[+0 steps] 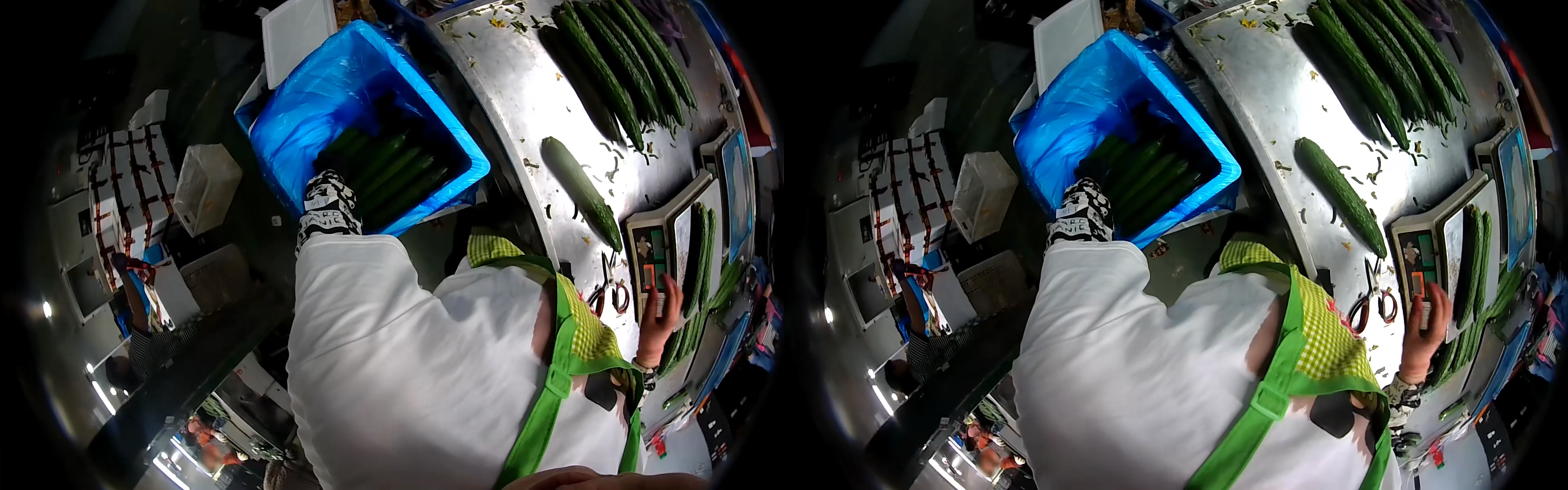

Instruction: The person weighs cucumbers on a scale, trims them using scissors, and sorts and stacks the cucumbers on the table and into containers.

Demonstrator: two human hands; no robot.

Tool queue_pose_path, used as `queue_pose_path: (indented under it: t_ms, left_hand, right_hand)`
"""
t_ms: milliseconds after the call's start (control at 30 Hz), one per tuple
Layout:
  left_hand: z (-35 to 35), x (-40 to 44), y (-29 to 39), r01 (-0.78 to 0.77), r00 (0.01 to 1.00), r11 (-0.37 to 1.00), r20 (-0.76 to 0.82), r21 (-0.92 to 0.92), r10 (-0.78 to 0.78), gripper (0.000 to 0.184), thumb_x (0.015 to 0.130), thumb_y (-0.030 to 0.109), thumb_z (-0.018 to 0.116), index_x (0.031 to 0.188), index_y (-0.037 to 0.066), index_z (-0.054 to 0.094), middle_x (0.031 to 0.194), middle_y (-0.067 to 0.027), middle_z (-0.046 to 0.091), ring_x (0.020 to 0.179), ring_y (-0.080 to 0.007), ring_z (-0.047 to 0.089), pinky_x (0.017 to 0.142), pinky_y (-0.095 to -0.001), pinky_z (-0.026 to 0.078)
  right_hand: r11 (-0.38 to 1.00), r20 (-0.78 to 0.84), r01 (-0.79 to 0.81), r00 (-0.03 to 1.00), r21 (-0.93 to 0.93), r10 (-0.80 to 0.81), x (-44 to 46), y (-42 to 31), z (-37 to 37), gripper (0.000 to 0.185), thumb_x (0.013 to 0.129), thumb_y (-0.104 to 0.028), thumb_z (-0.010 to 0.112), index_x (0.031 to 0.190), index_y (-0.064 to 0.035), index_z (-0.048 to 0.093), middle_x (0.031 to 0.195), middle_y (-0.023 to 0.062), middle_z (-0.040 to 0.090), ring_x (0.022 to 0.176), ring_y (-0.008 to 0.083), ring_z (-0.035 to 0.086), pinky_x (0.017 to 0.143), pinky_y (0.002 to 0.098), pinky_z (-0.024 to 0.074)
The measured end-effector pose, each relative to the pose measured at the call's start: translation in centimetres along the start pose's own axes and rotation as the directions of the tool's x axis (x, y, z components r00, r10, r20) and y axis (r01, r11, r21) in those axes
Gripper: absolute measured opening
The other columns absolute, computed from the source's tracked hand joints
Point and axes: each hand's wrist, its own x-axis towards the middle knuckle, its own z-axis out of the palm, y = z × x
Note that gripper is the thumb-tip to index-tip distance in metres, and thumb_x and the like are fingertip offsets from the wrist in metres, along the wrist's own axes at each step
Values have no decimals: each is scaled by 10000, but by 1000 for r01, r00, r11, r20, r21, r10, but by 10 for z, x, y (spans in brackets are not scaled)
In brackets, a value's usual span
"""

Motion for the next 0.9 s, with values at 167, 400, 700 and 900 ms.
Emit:
queue_pose_path:
  t_ms: [167,400,700,900]
  left_hand:
    - [5,5,-2,-9,998,1000,65,4,9,739,780,437,796,1390,79,580,1284,-139,634,1161,-314,603,1059,-529,416]
    - [12,14,6,-54,988,999,144,2,53,715,793,430,790,1380,74,589,1266,-140,646,1143,-315,614,1046,-511,432]
    - [21,24,27,-177,945,984,279,-7,172,685,809,420,784,1367,68,601,1243,-142,661,1119,-316,628,1028,-489,452]
    - [25,32,49,-222,880,974,421,-45,220,664,820,414,779,1359,64,609,1228,-143,671,1104,-316,637,1016,-474,466]
  right_hand:
    - [995,124,-90,989,51,83,-39,12,33,338,961,-9,637,1297,13,600,1241,159,627,1146,304,617,974,374,496]
    - [863,228,-421,844,-280,485,-133,65,57,631,886,-132,754,1442,-21,477,1288,176,566,1165,348,556,993,436,460]
    - [853,16,-406,901,-328,434,-129,33,80,616,788,-159,794,1345,-30,565,1258,217,588,1143,414,561,995,474,455]
    - [843,41,-485,861,-231,507,-125,52,78,597,767,-202,814,1298,-48,590,1255,166,609,1145,378,545,992,469,451]
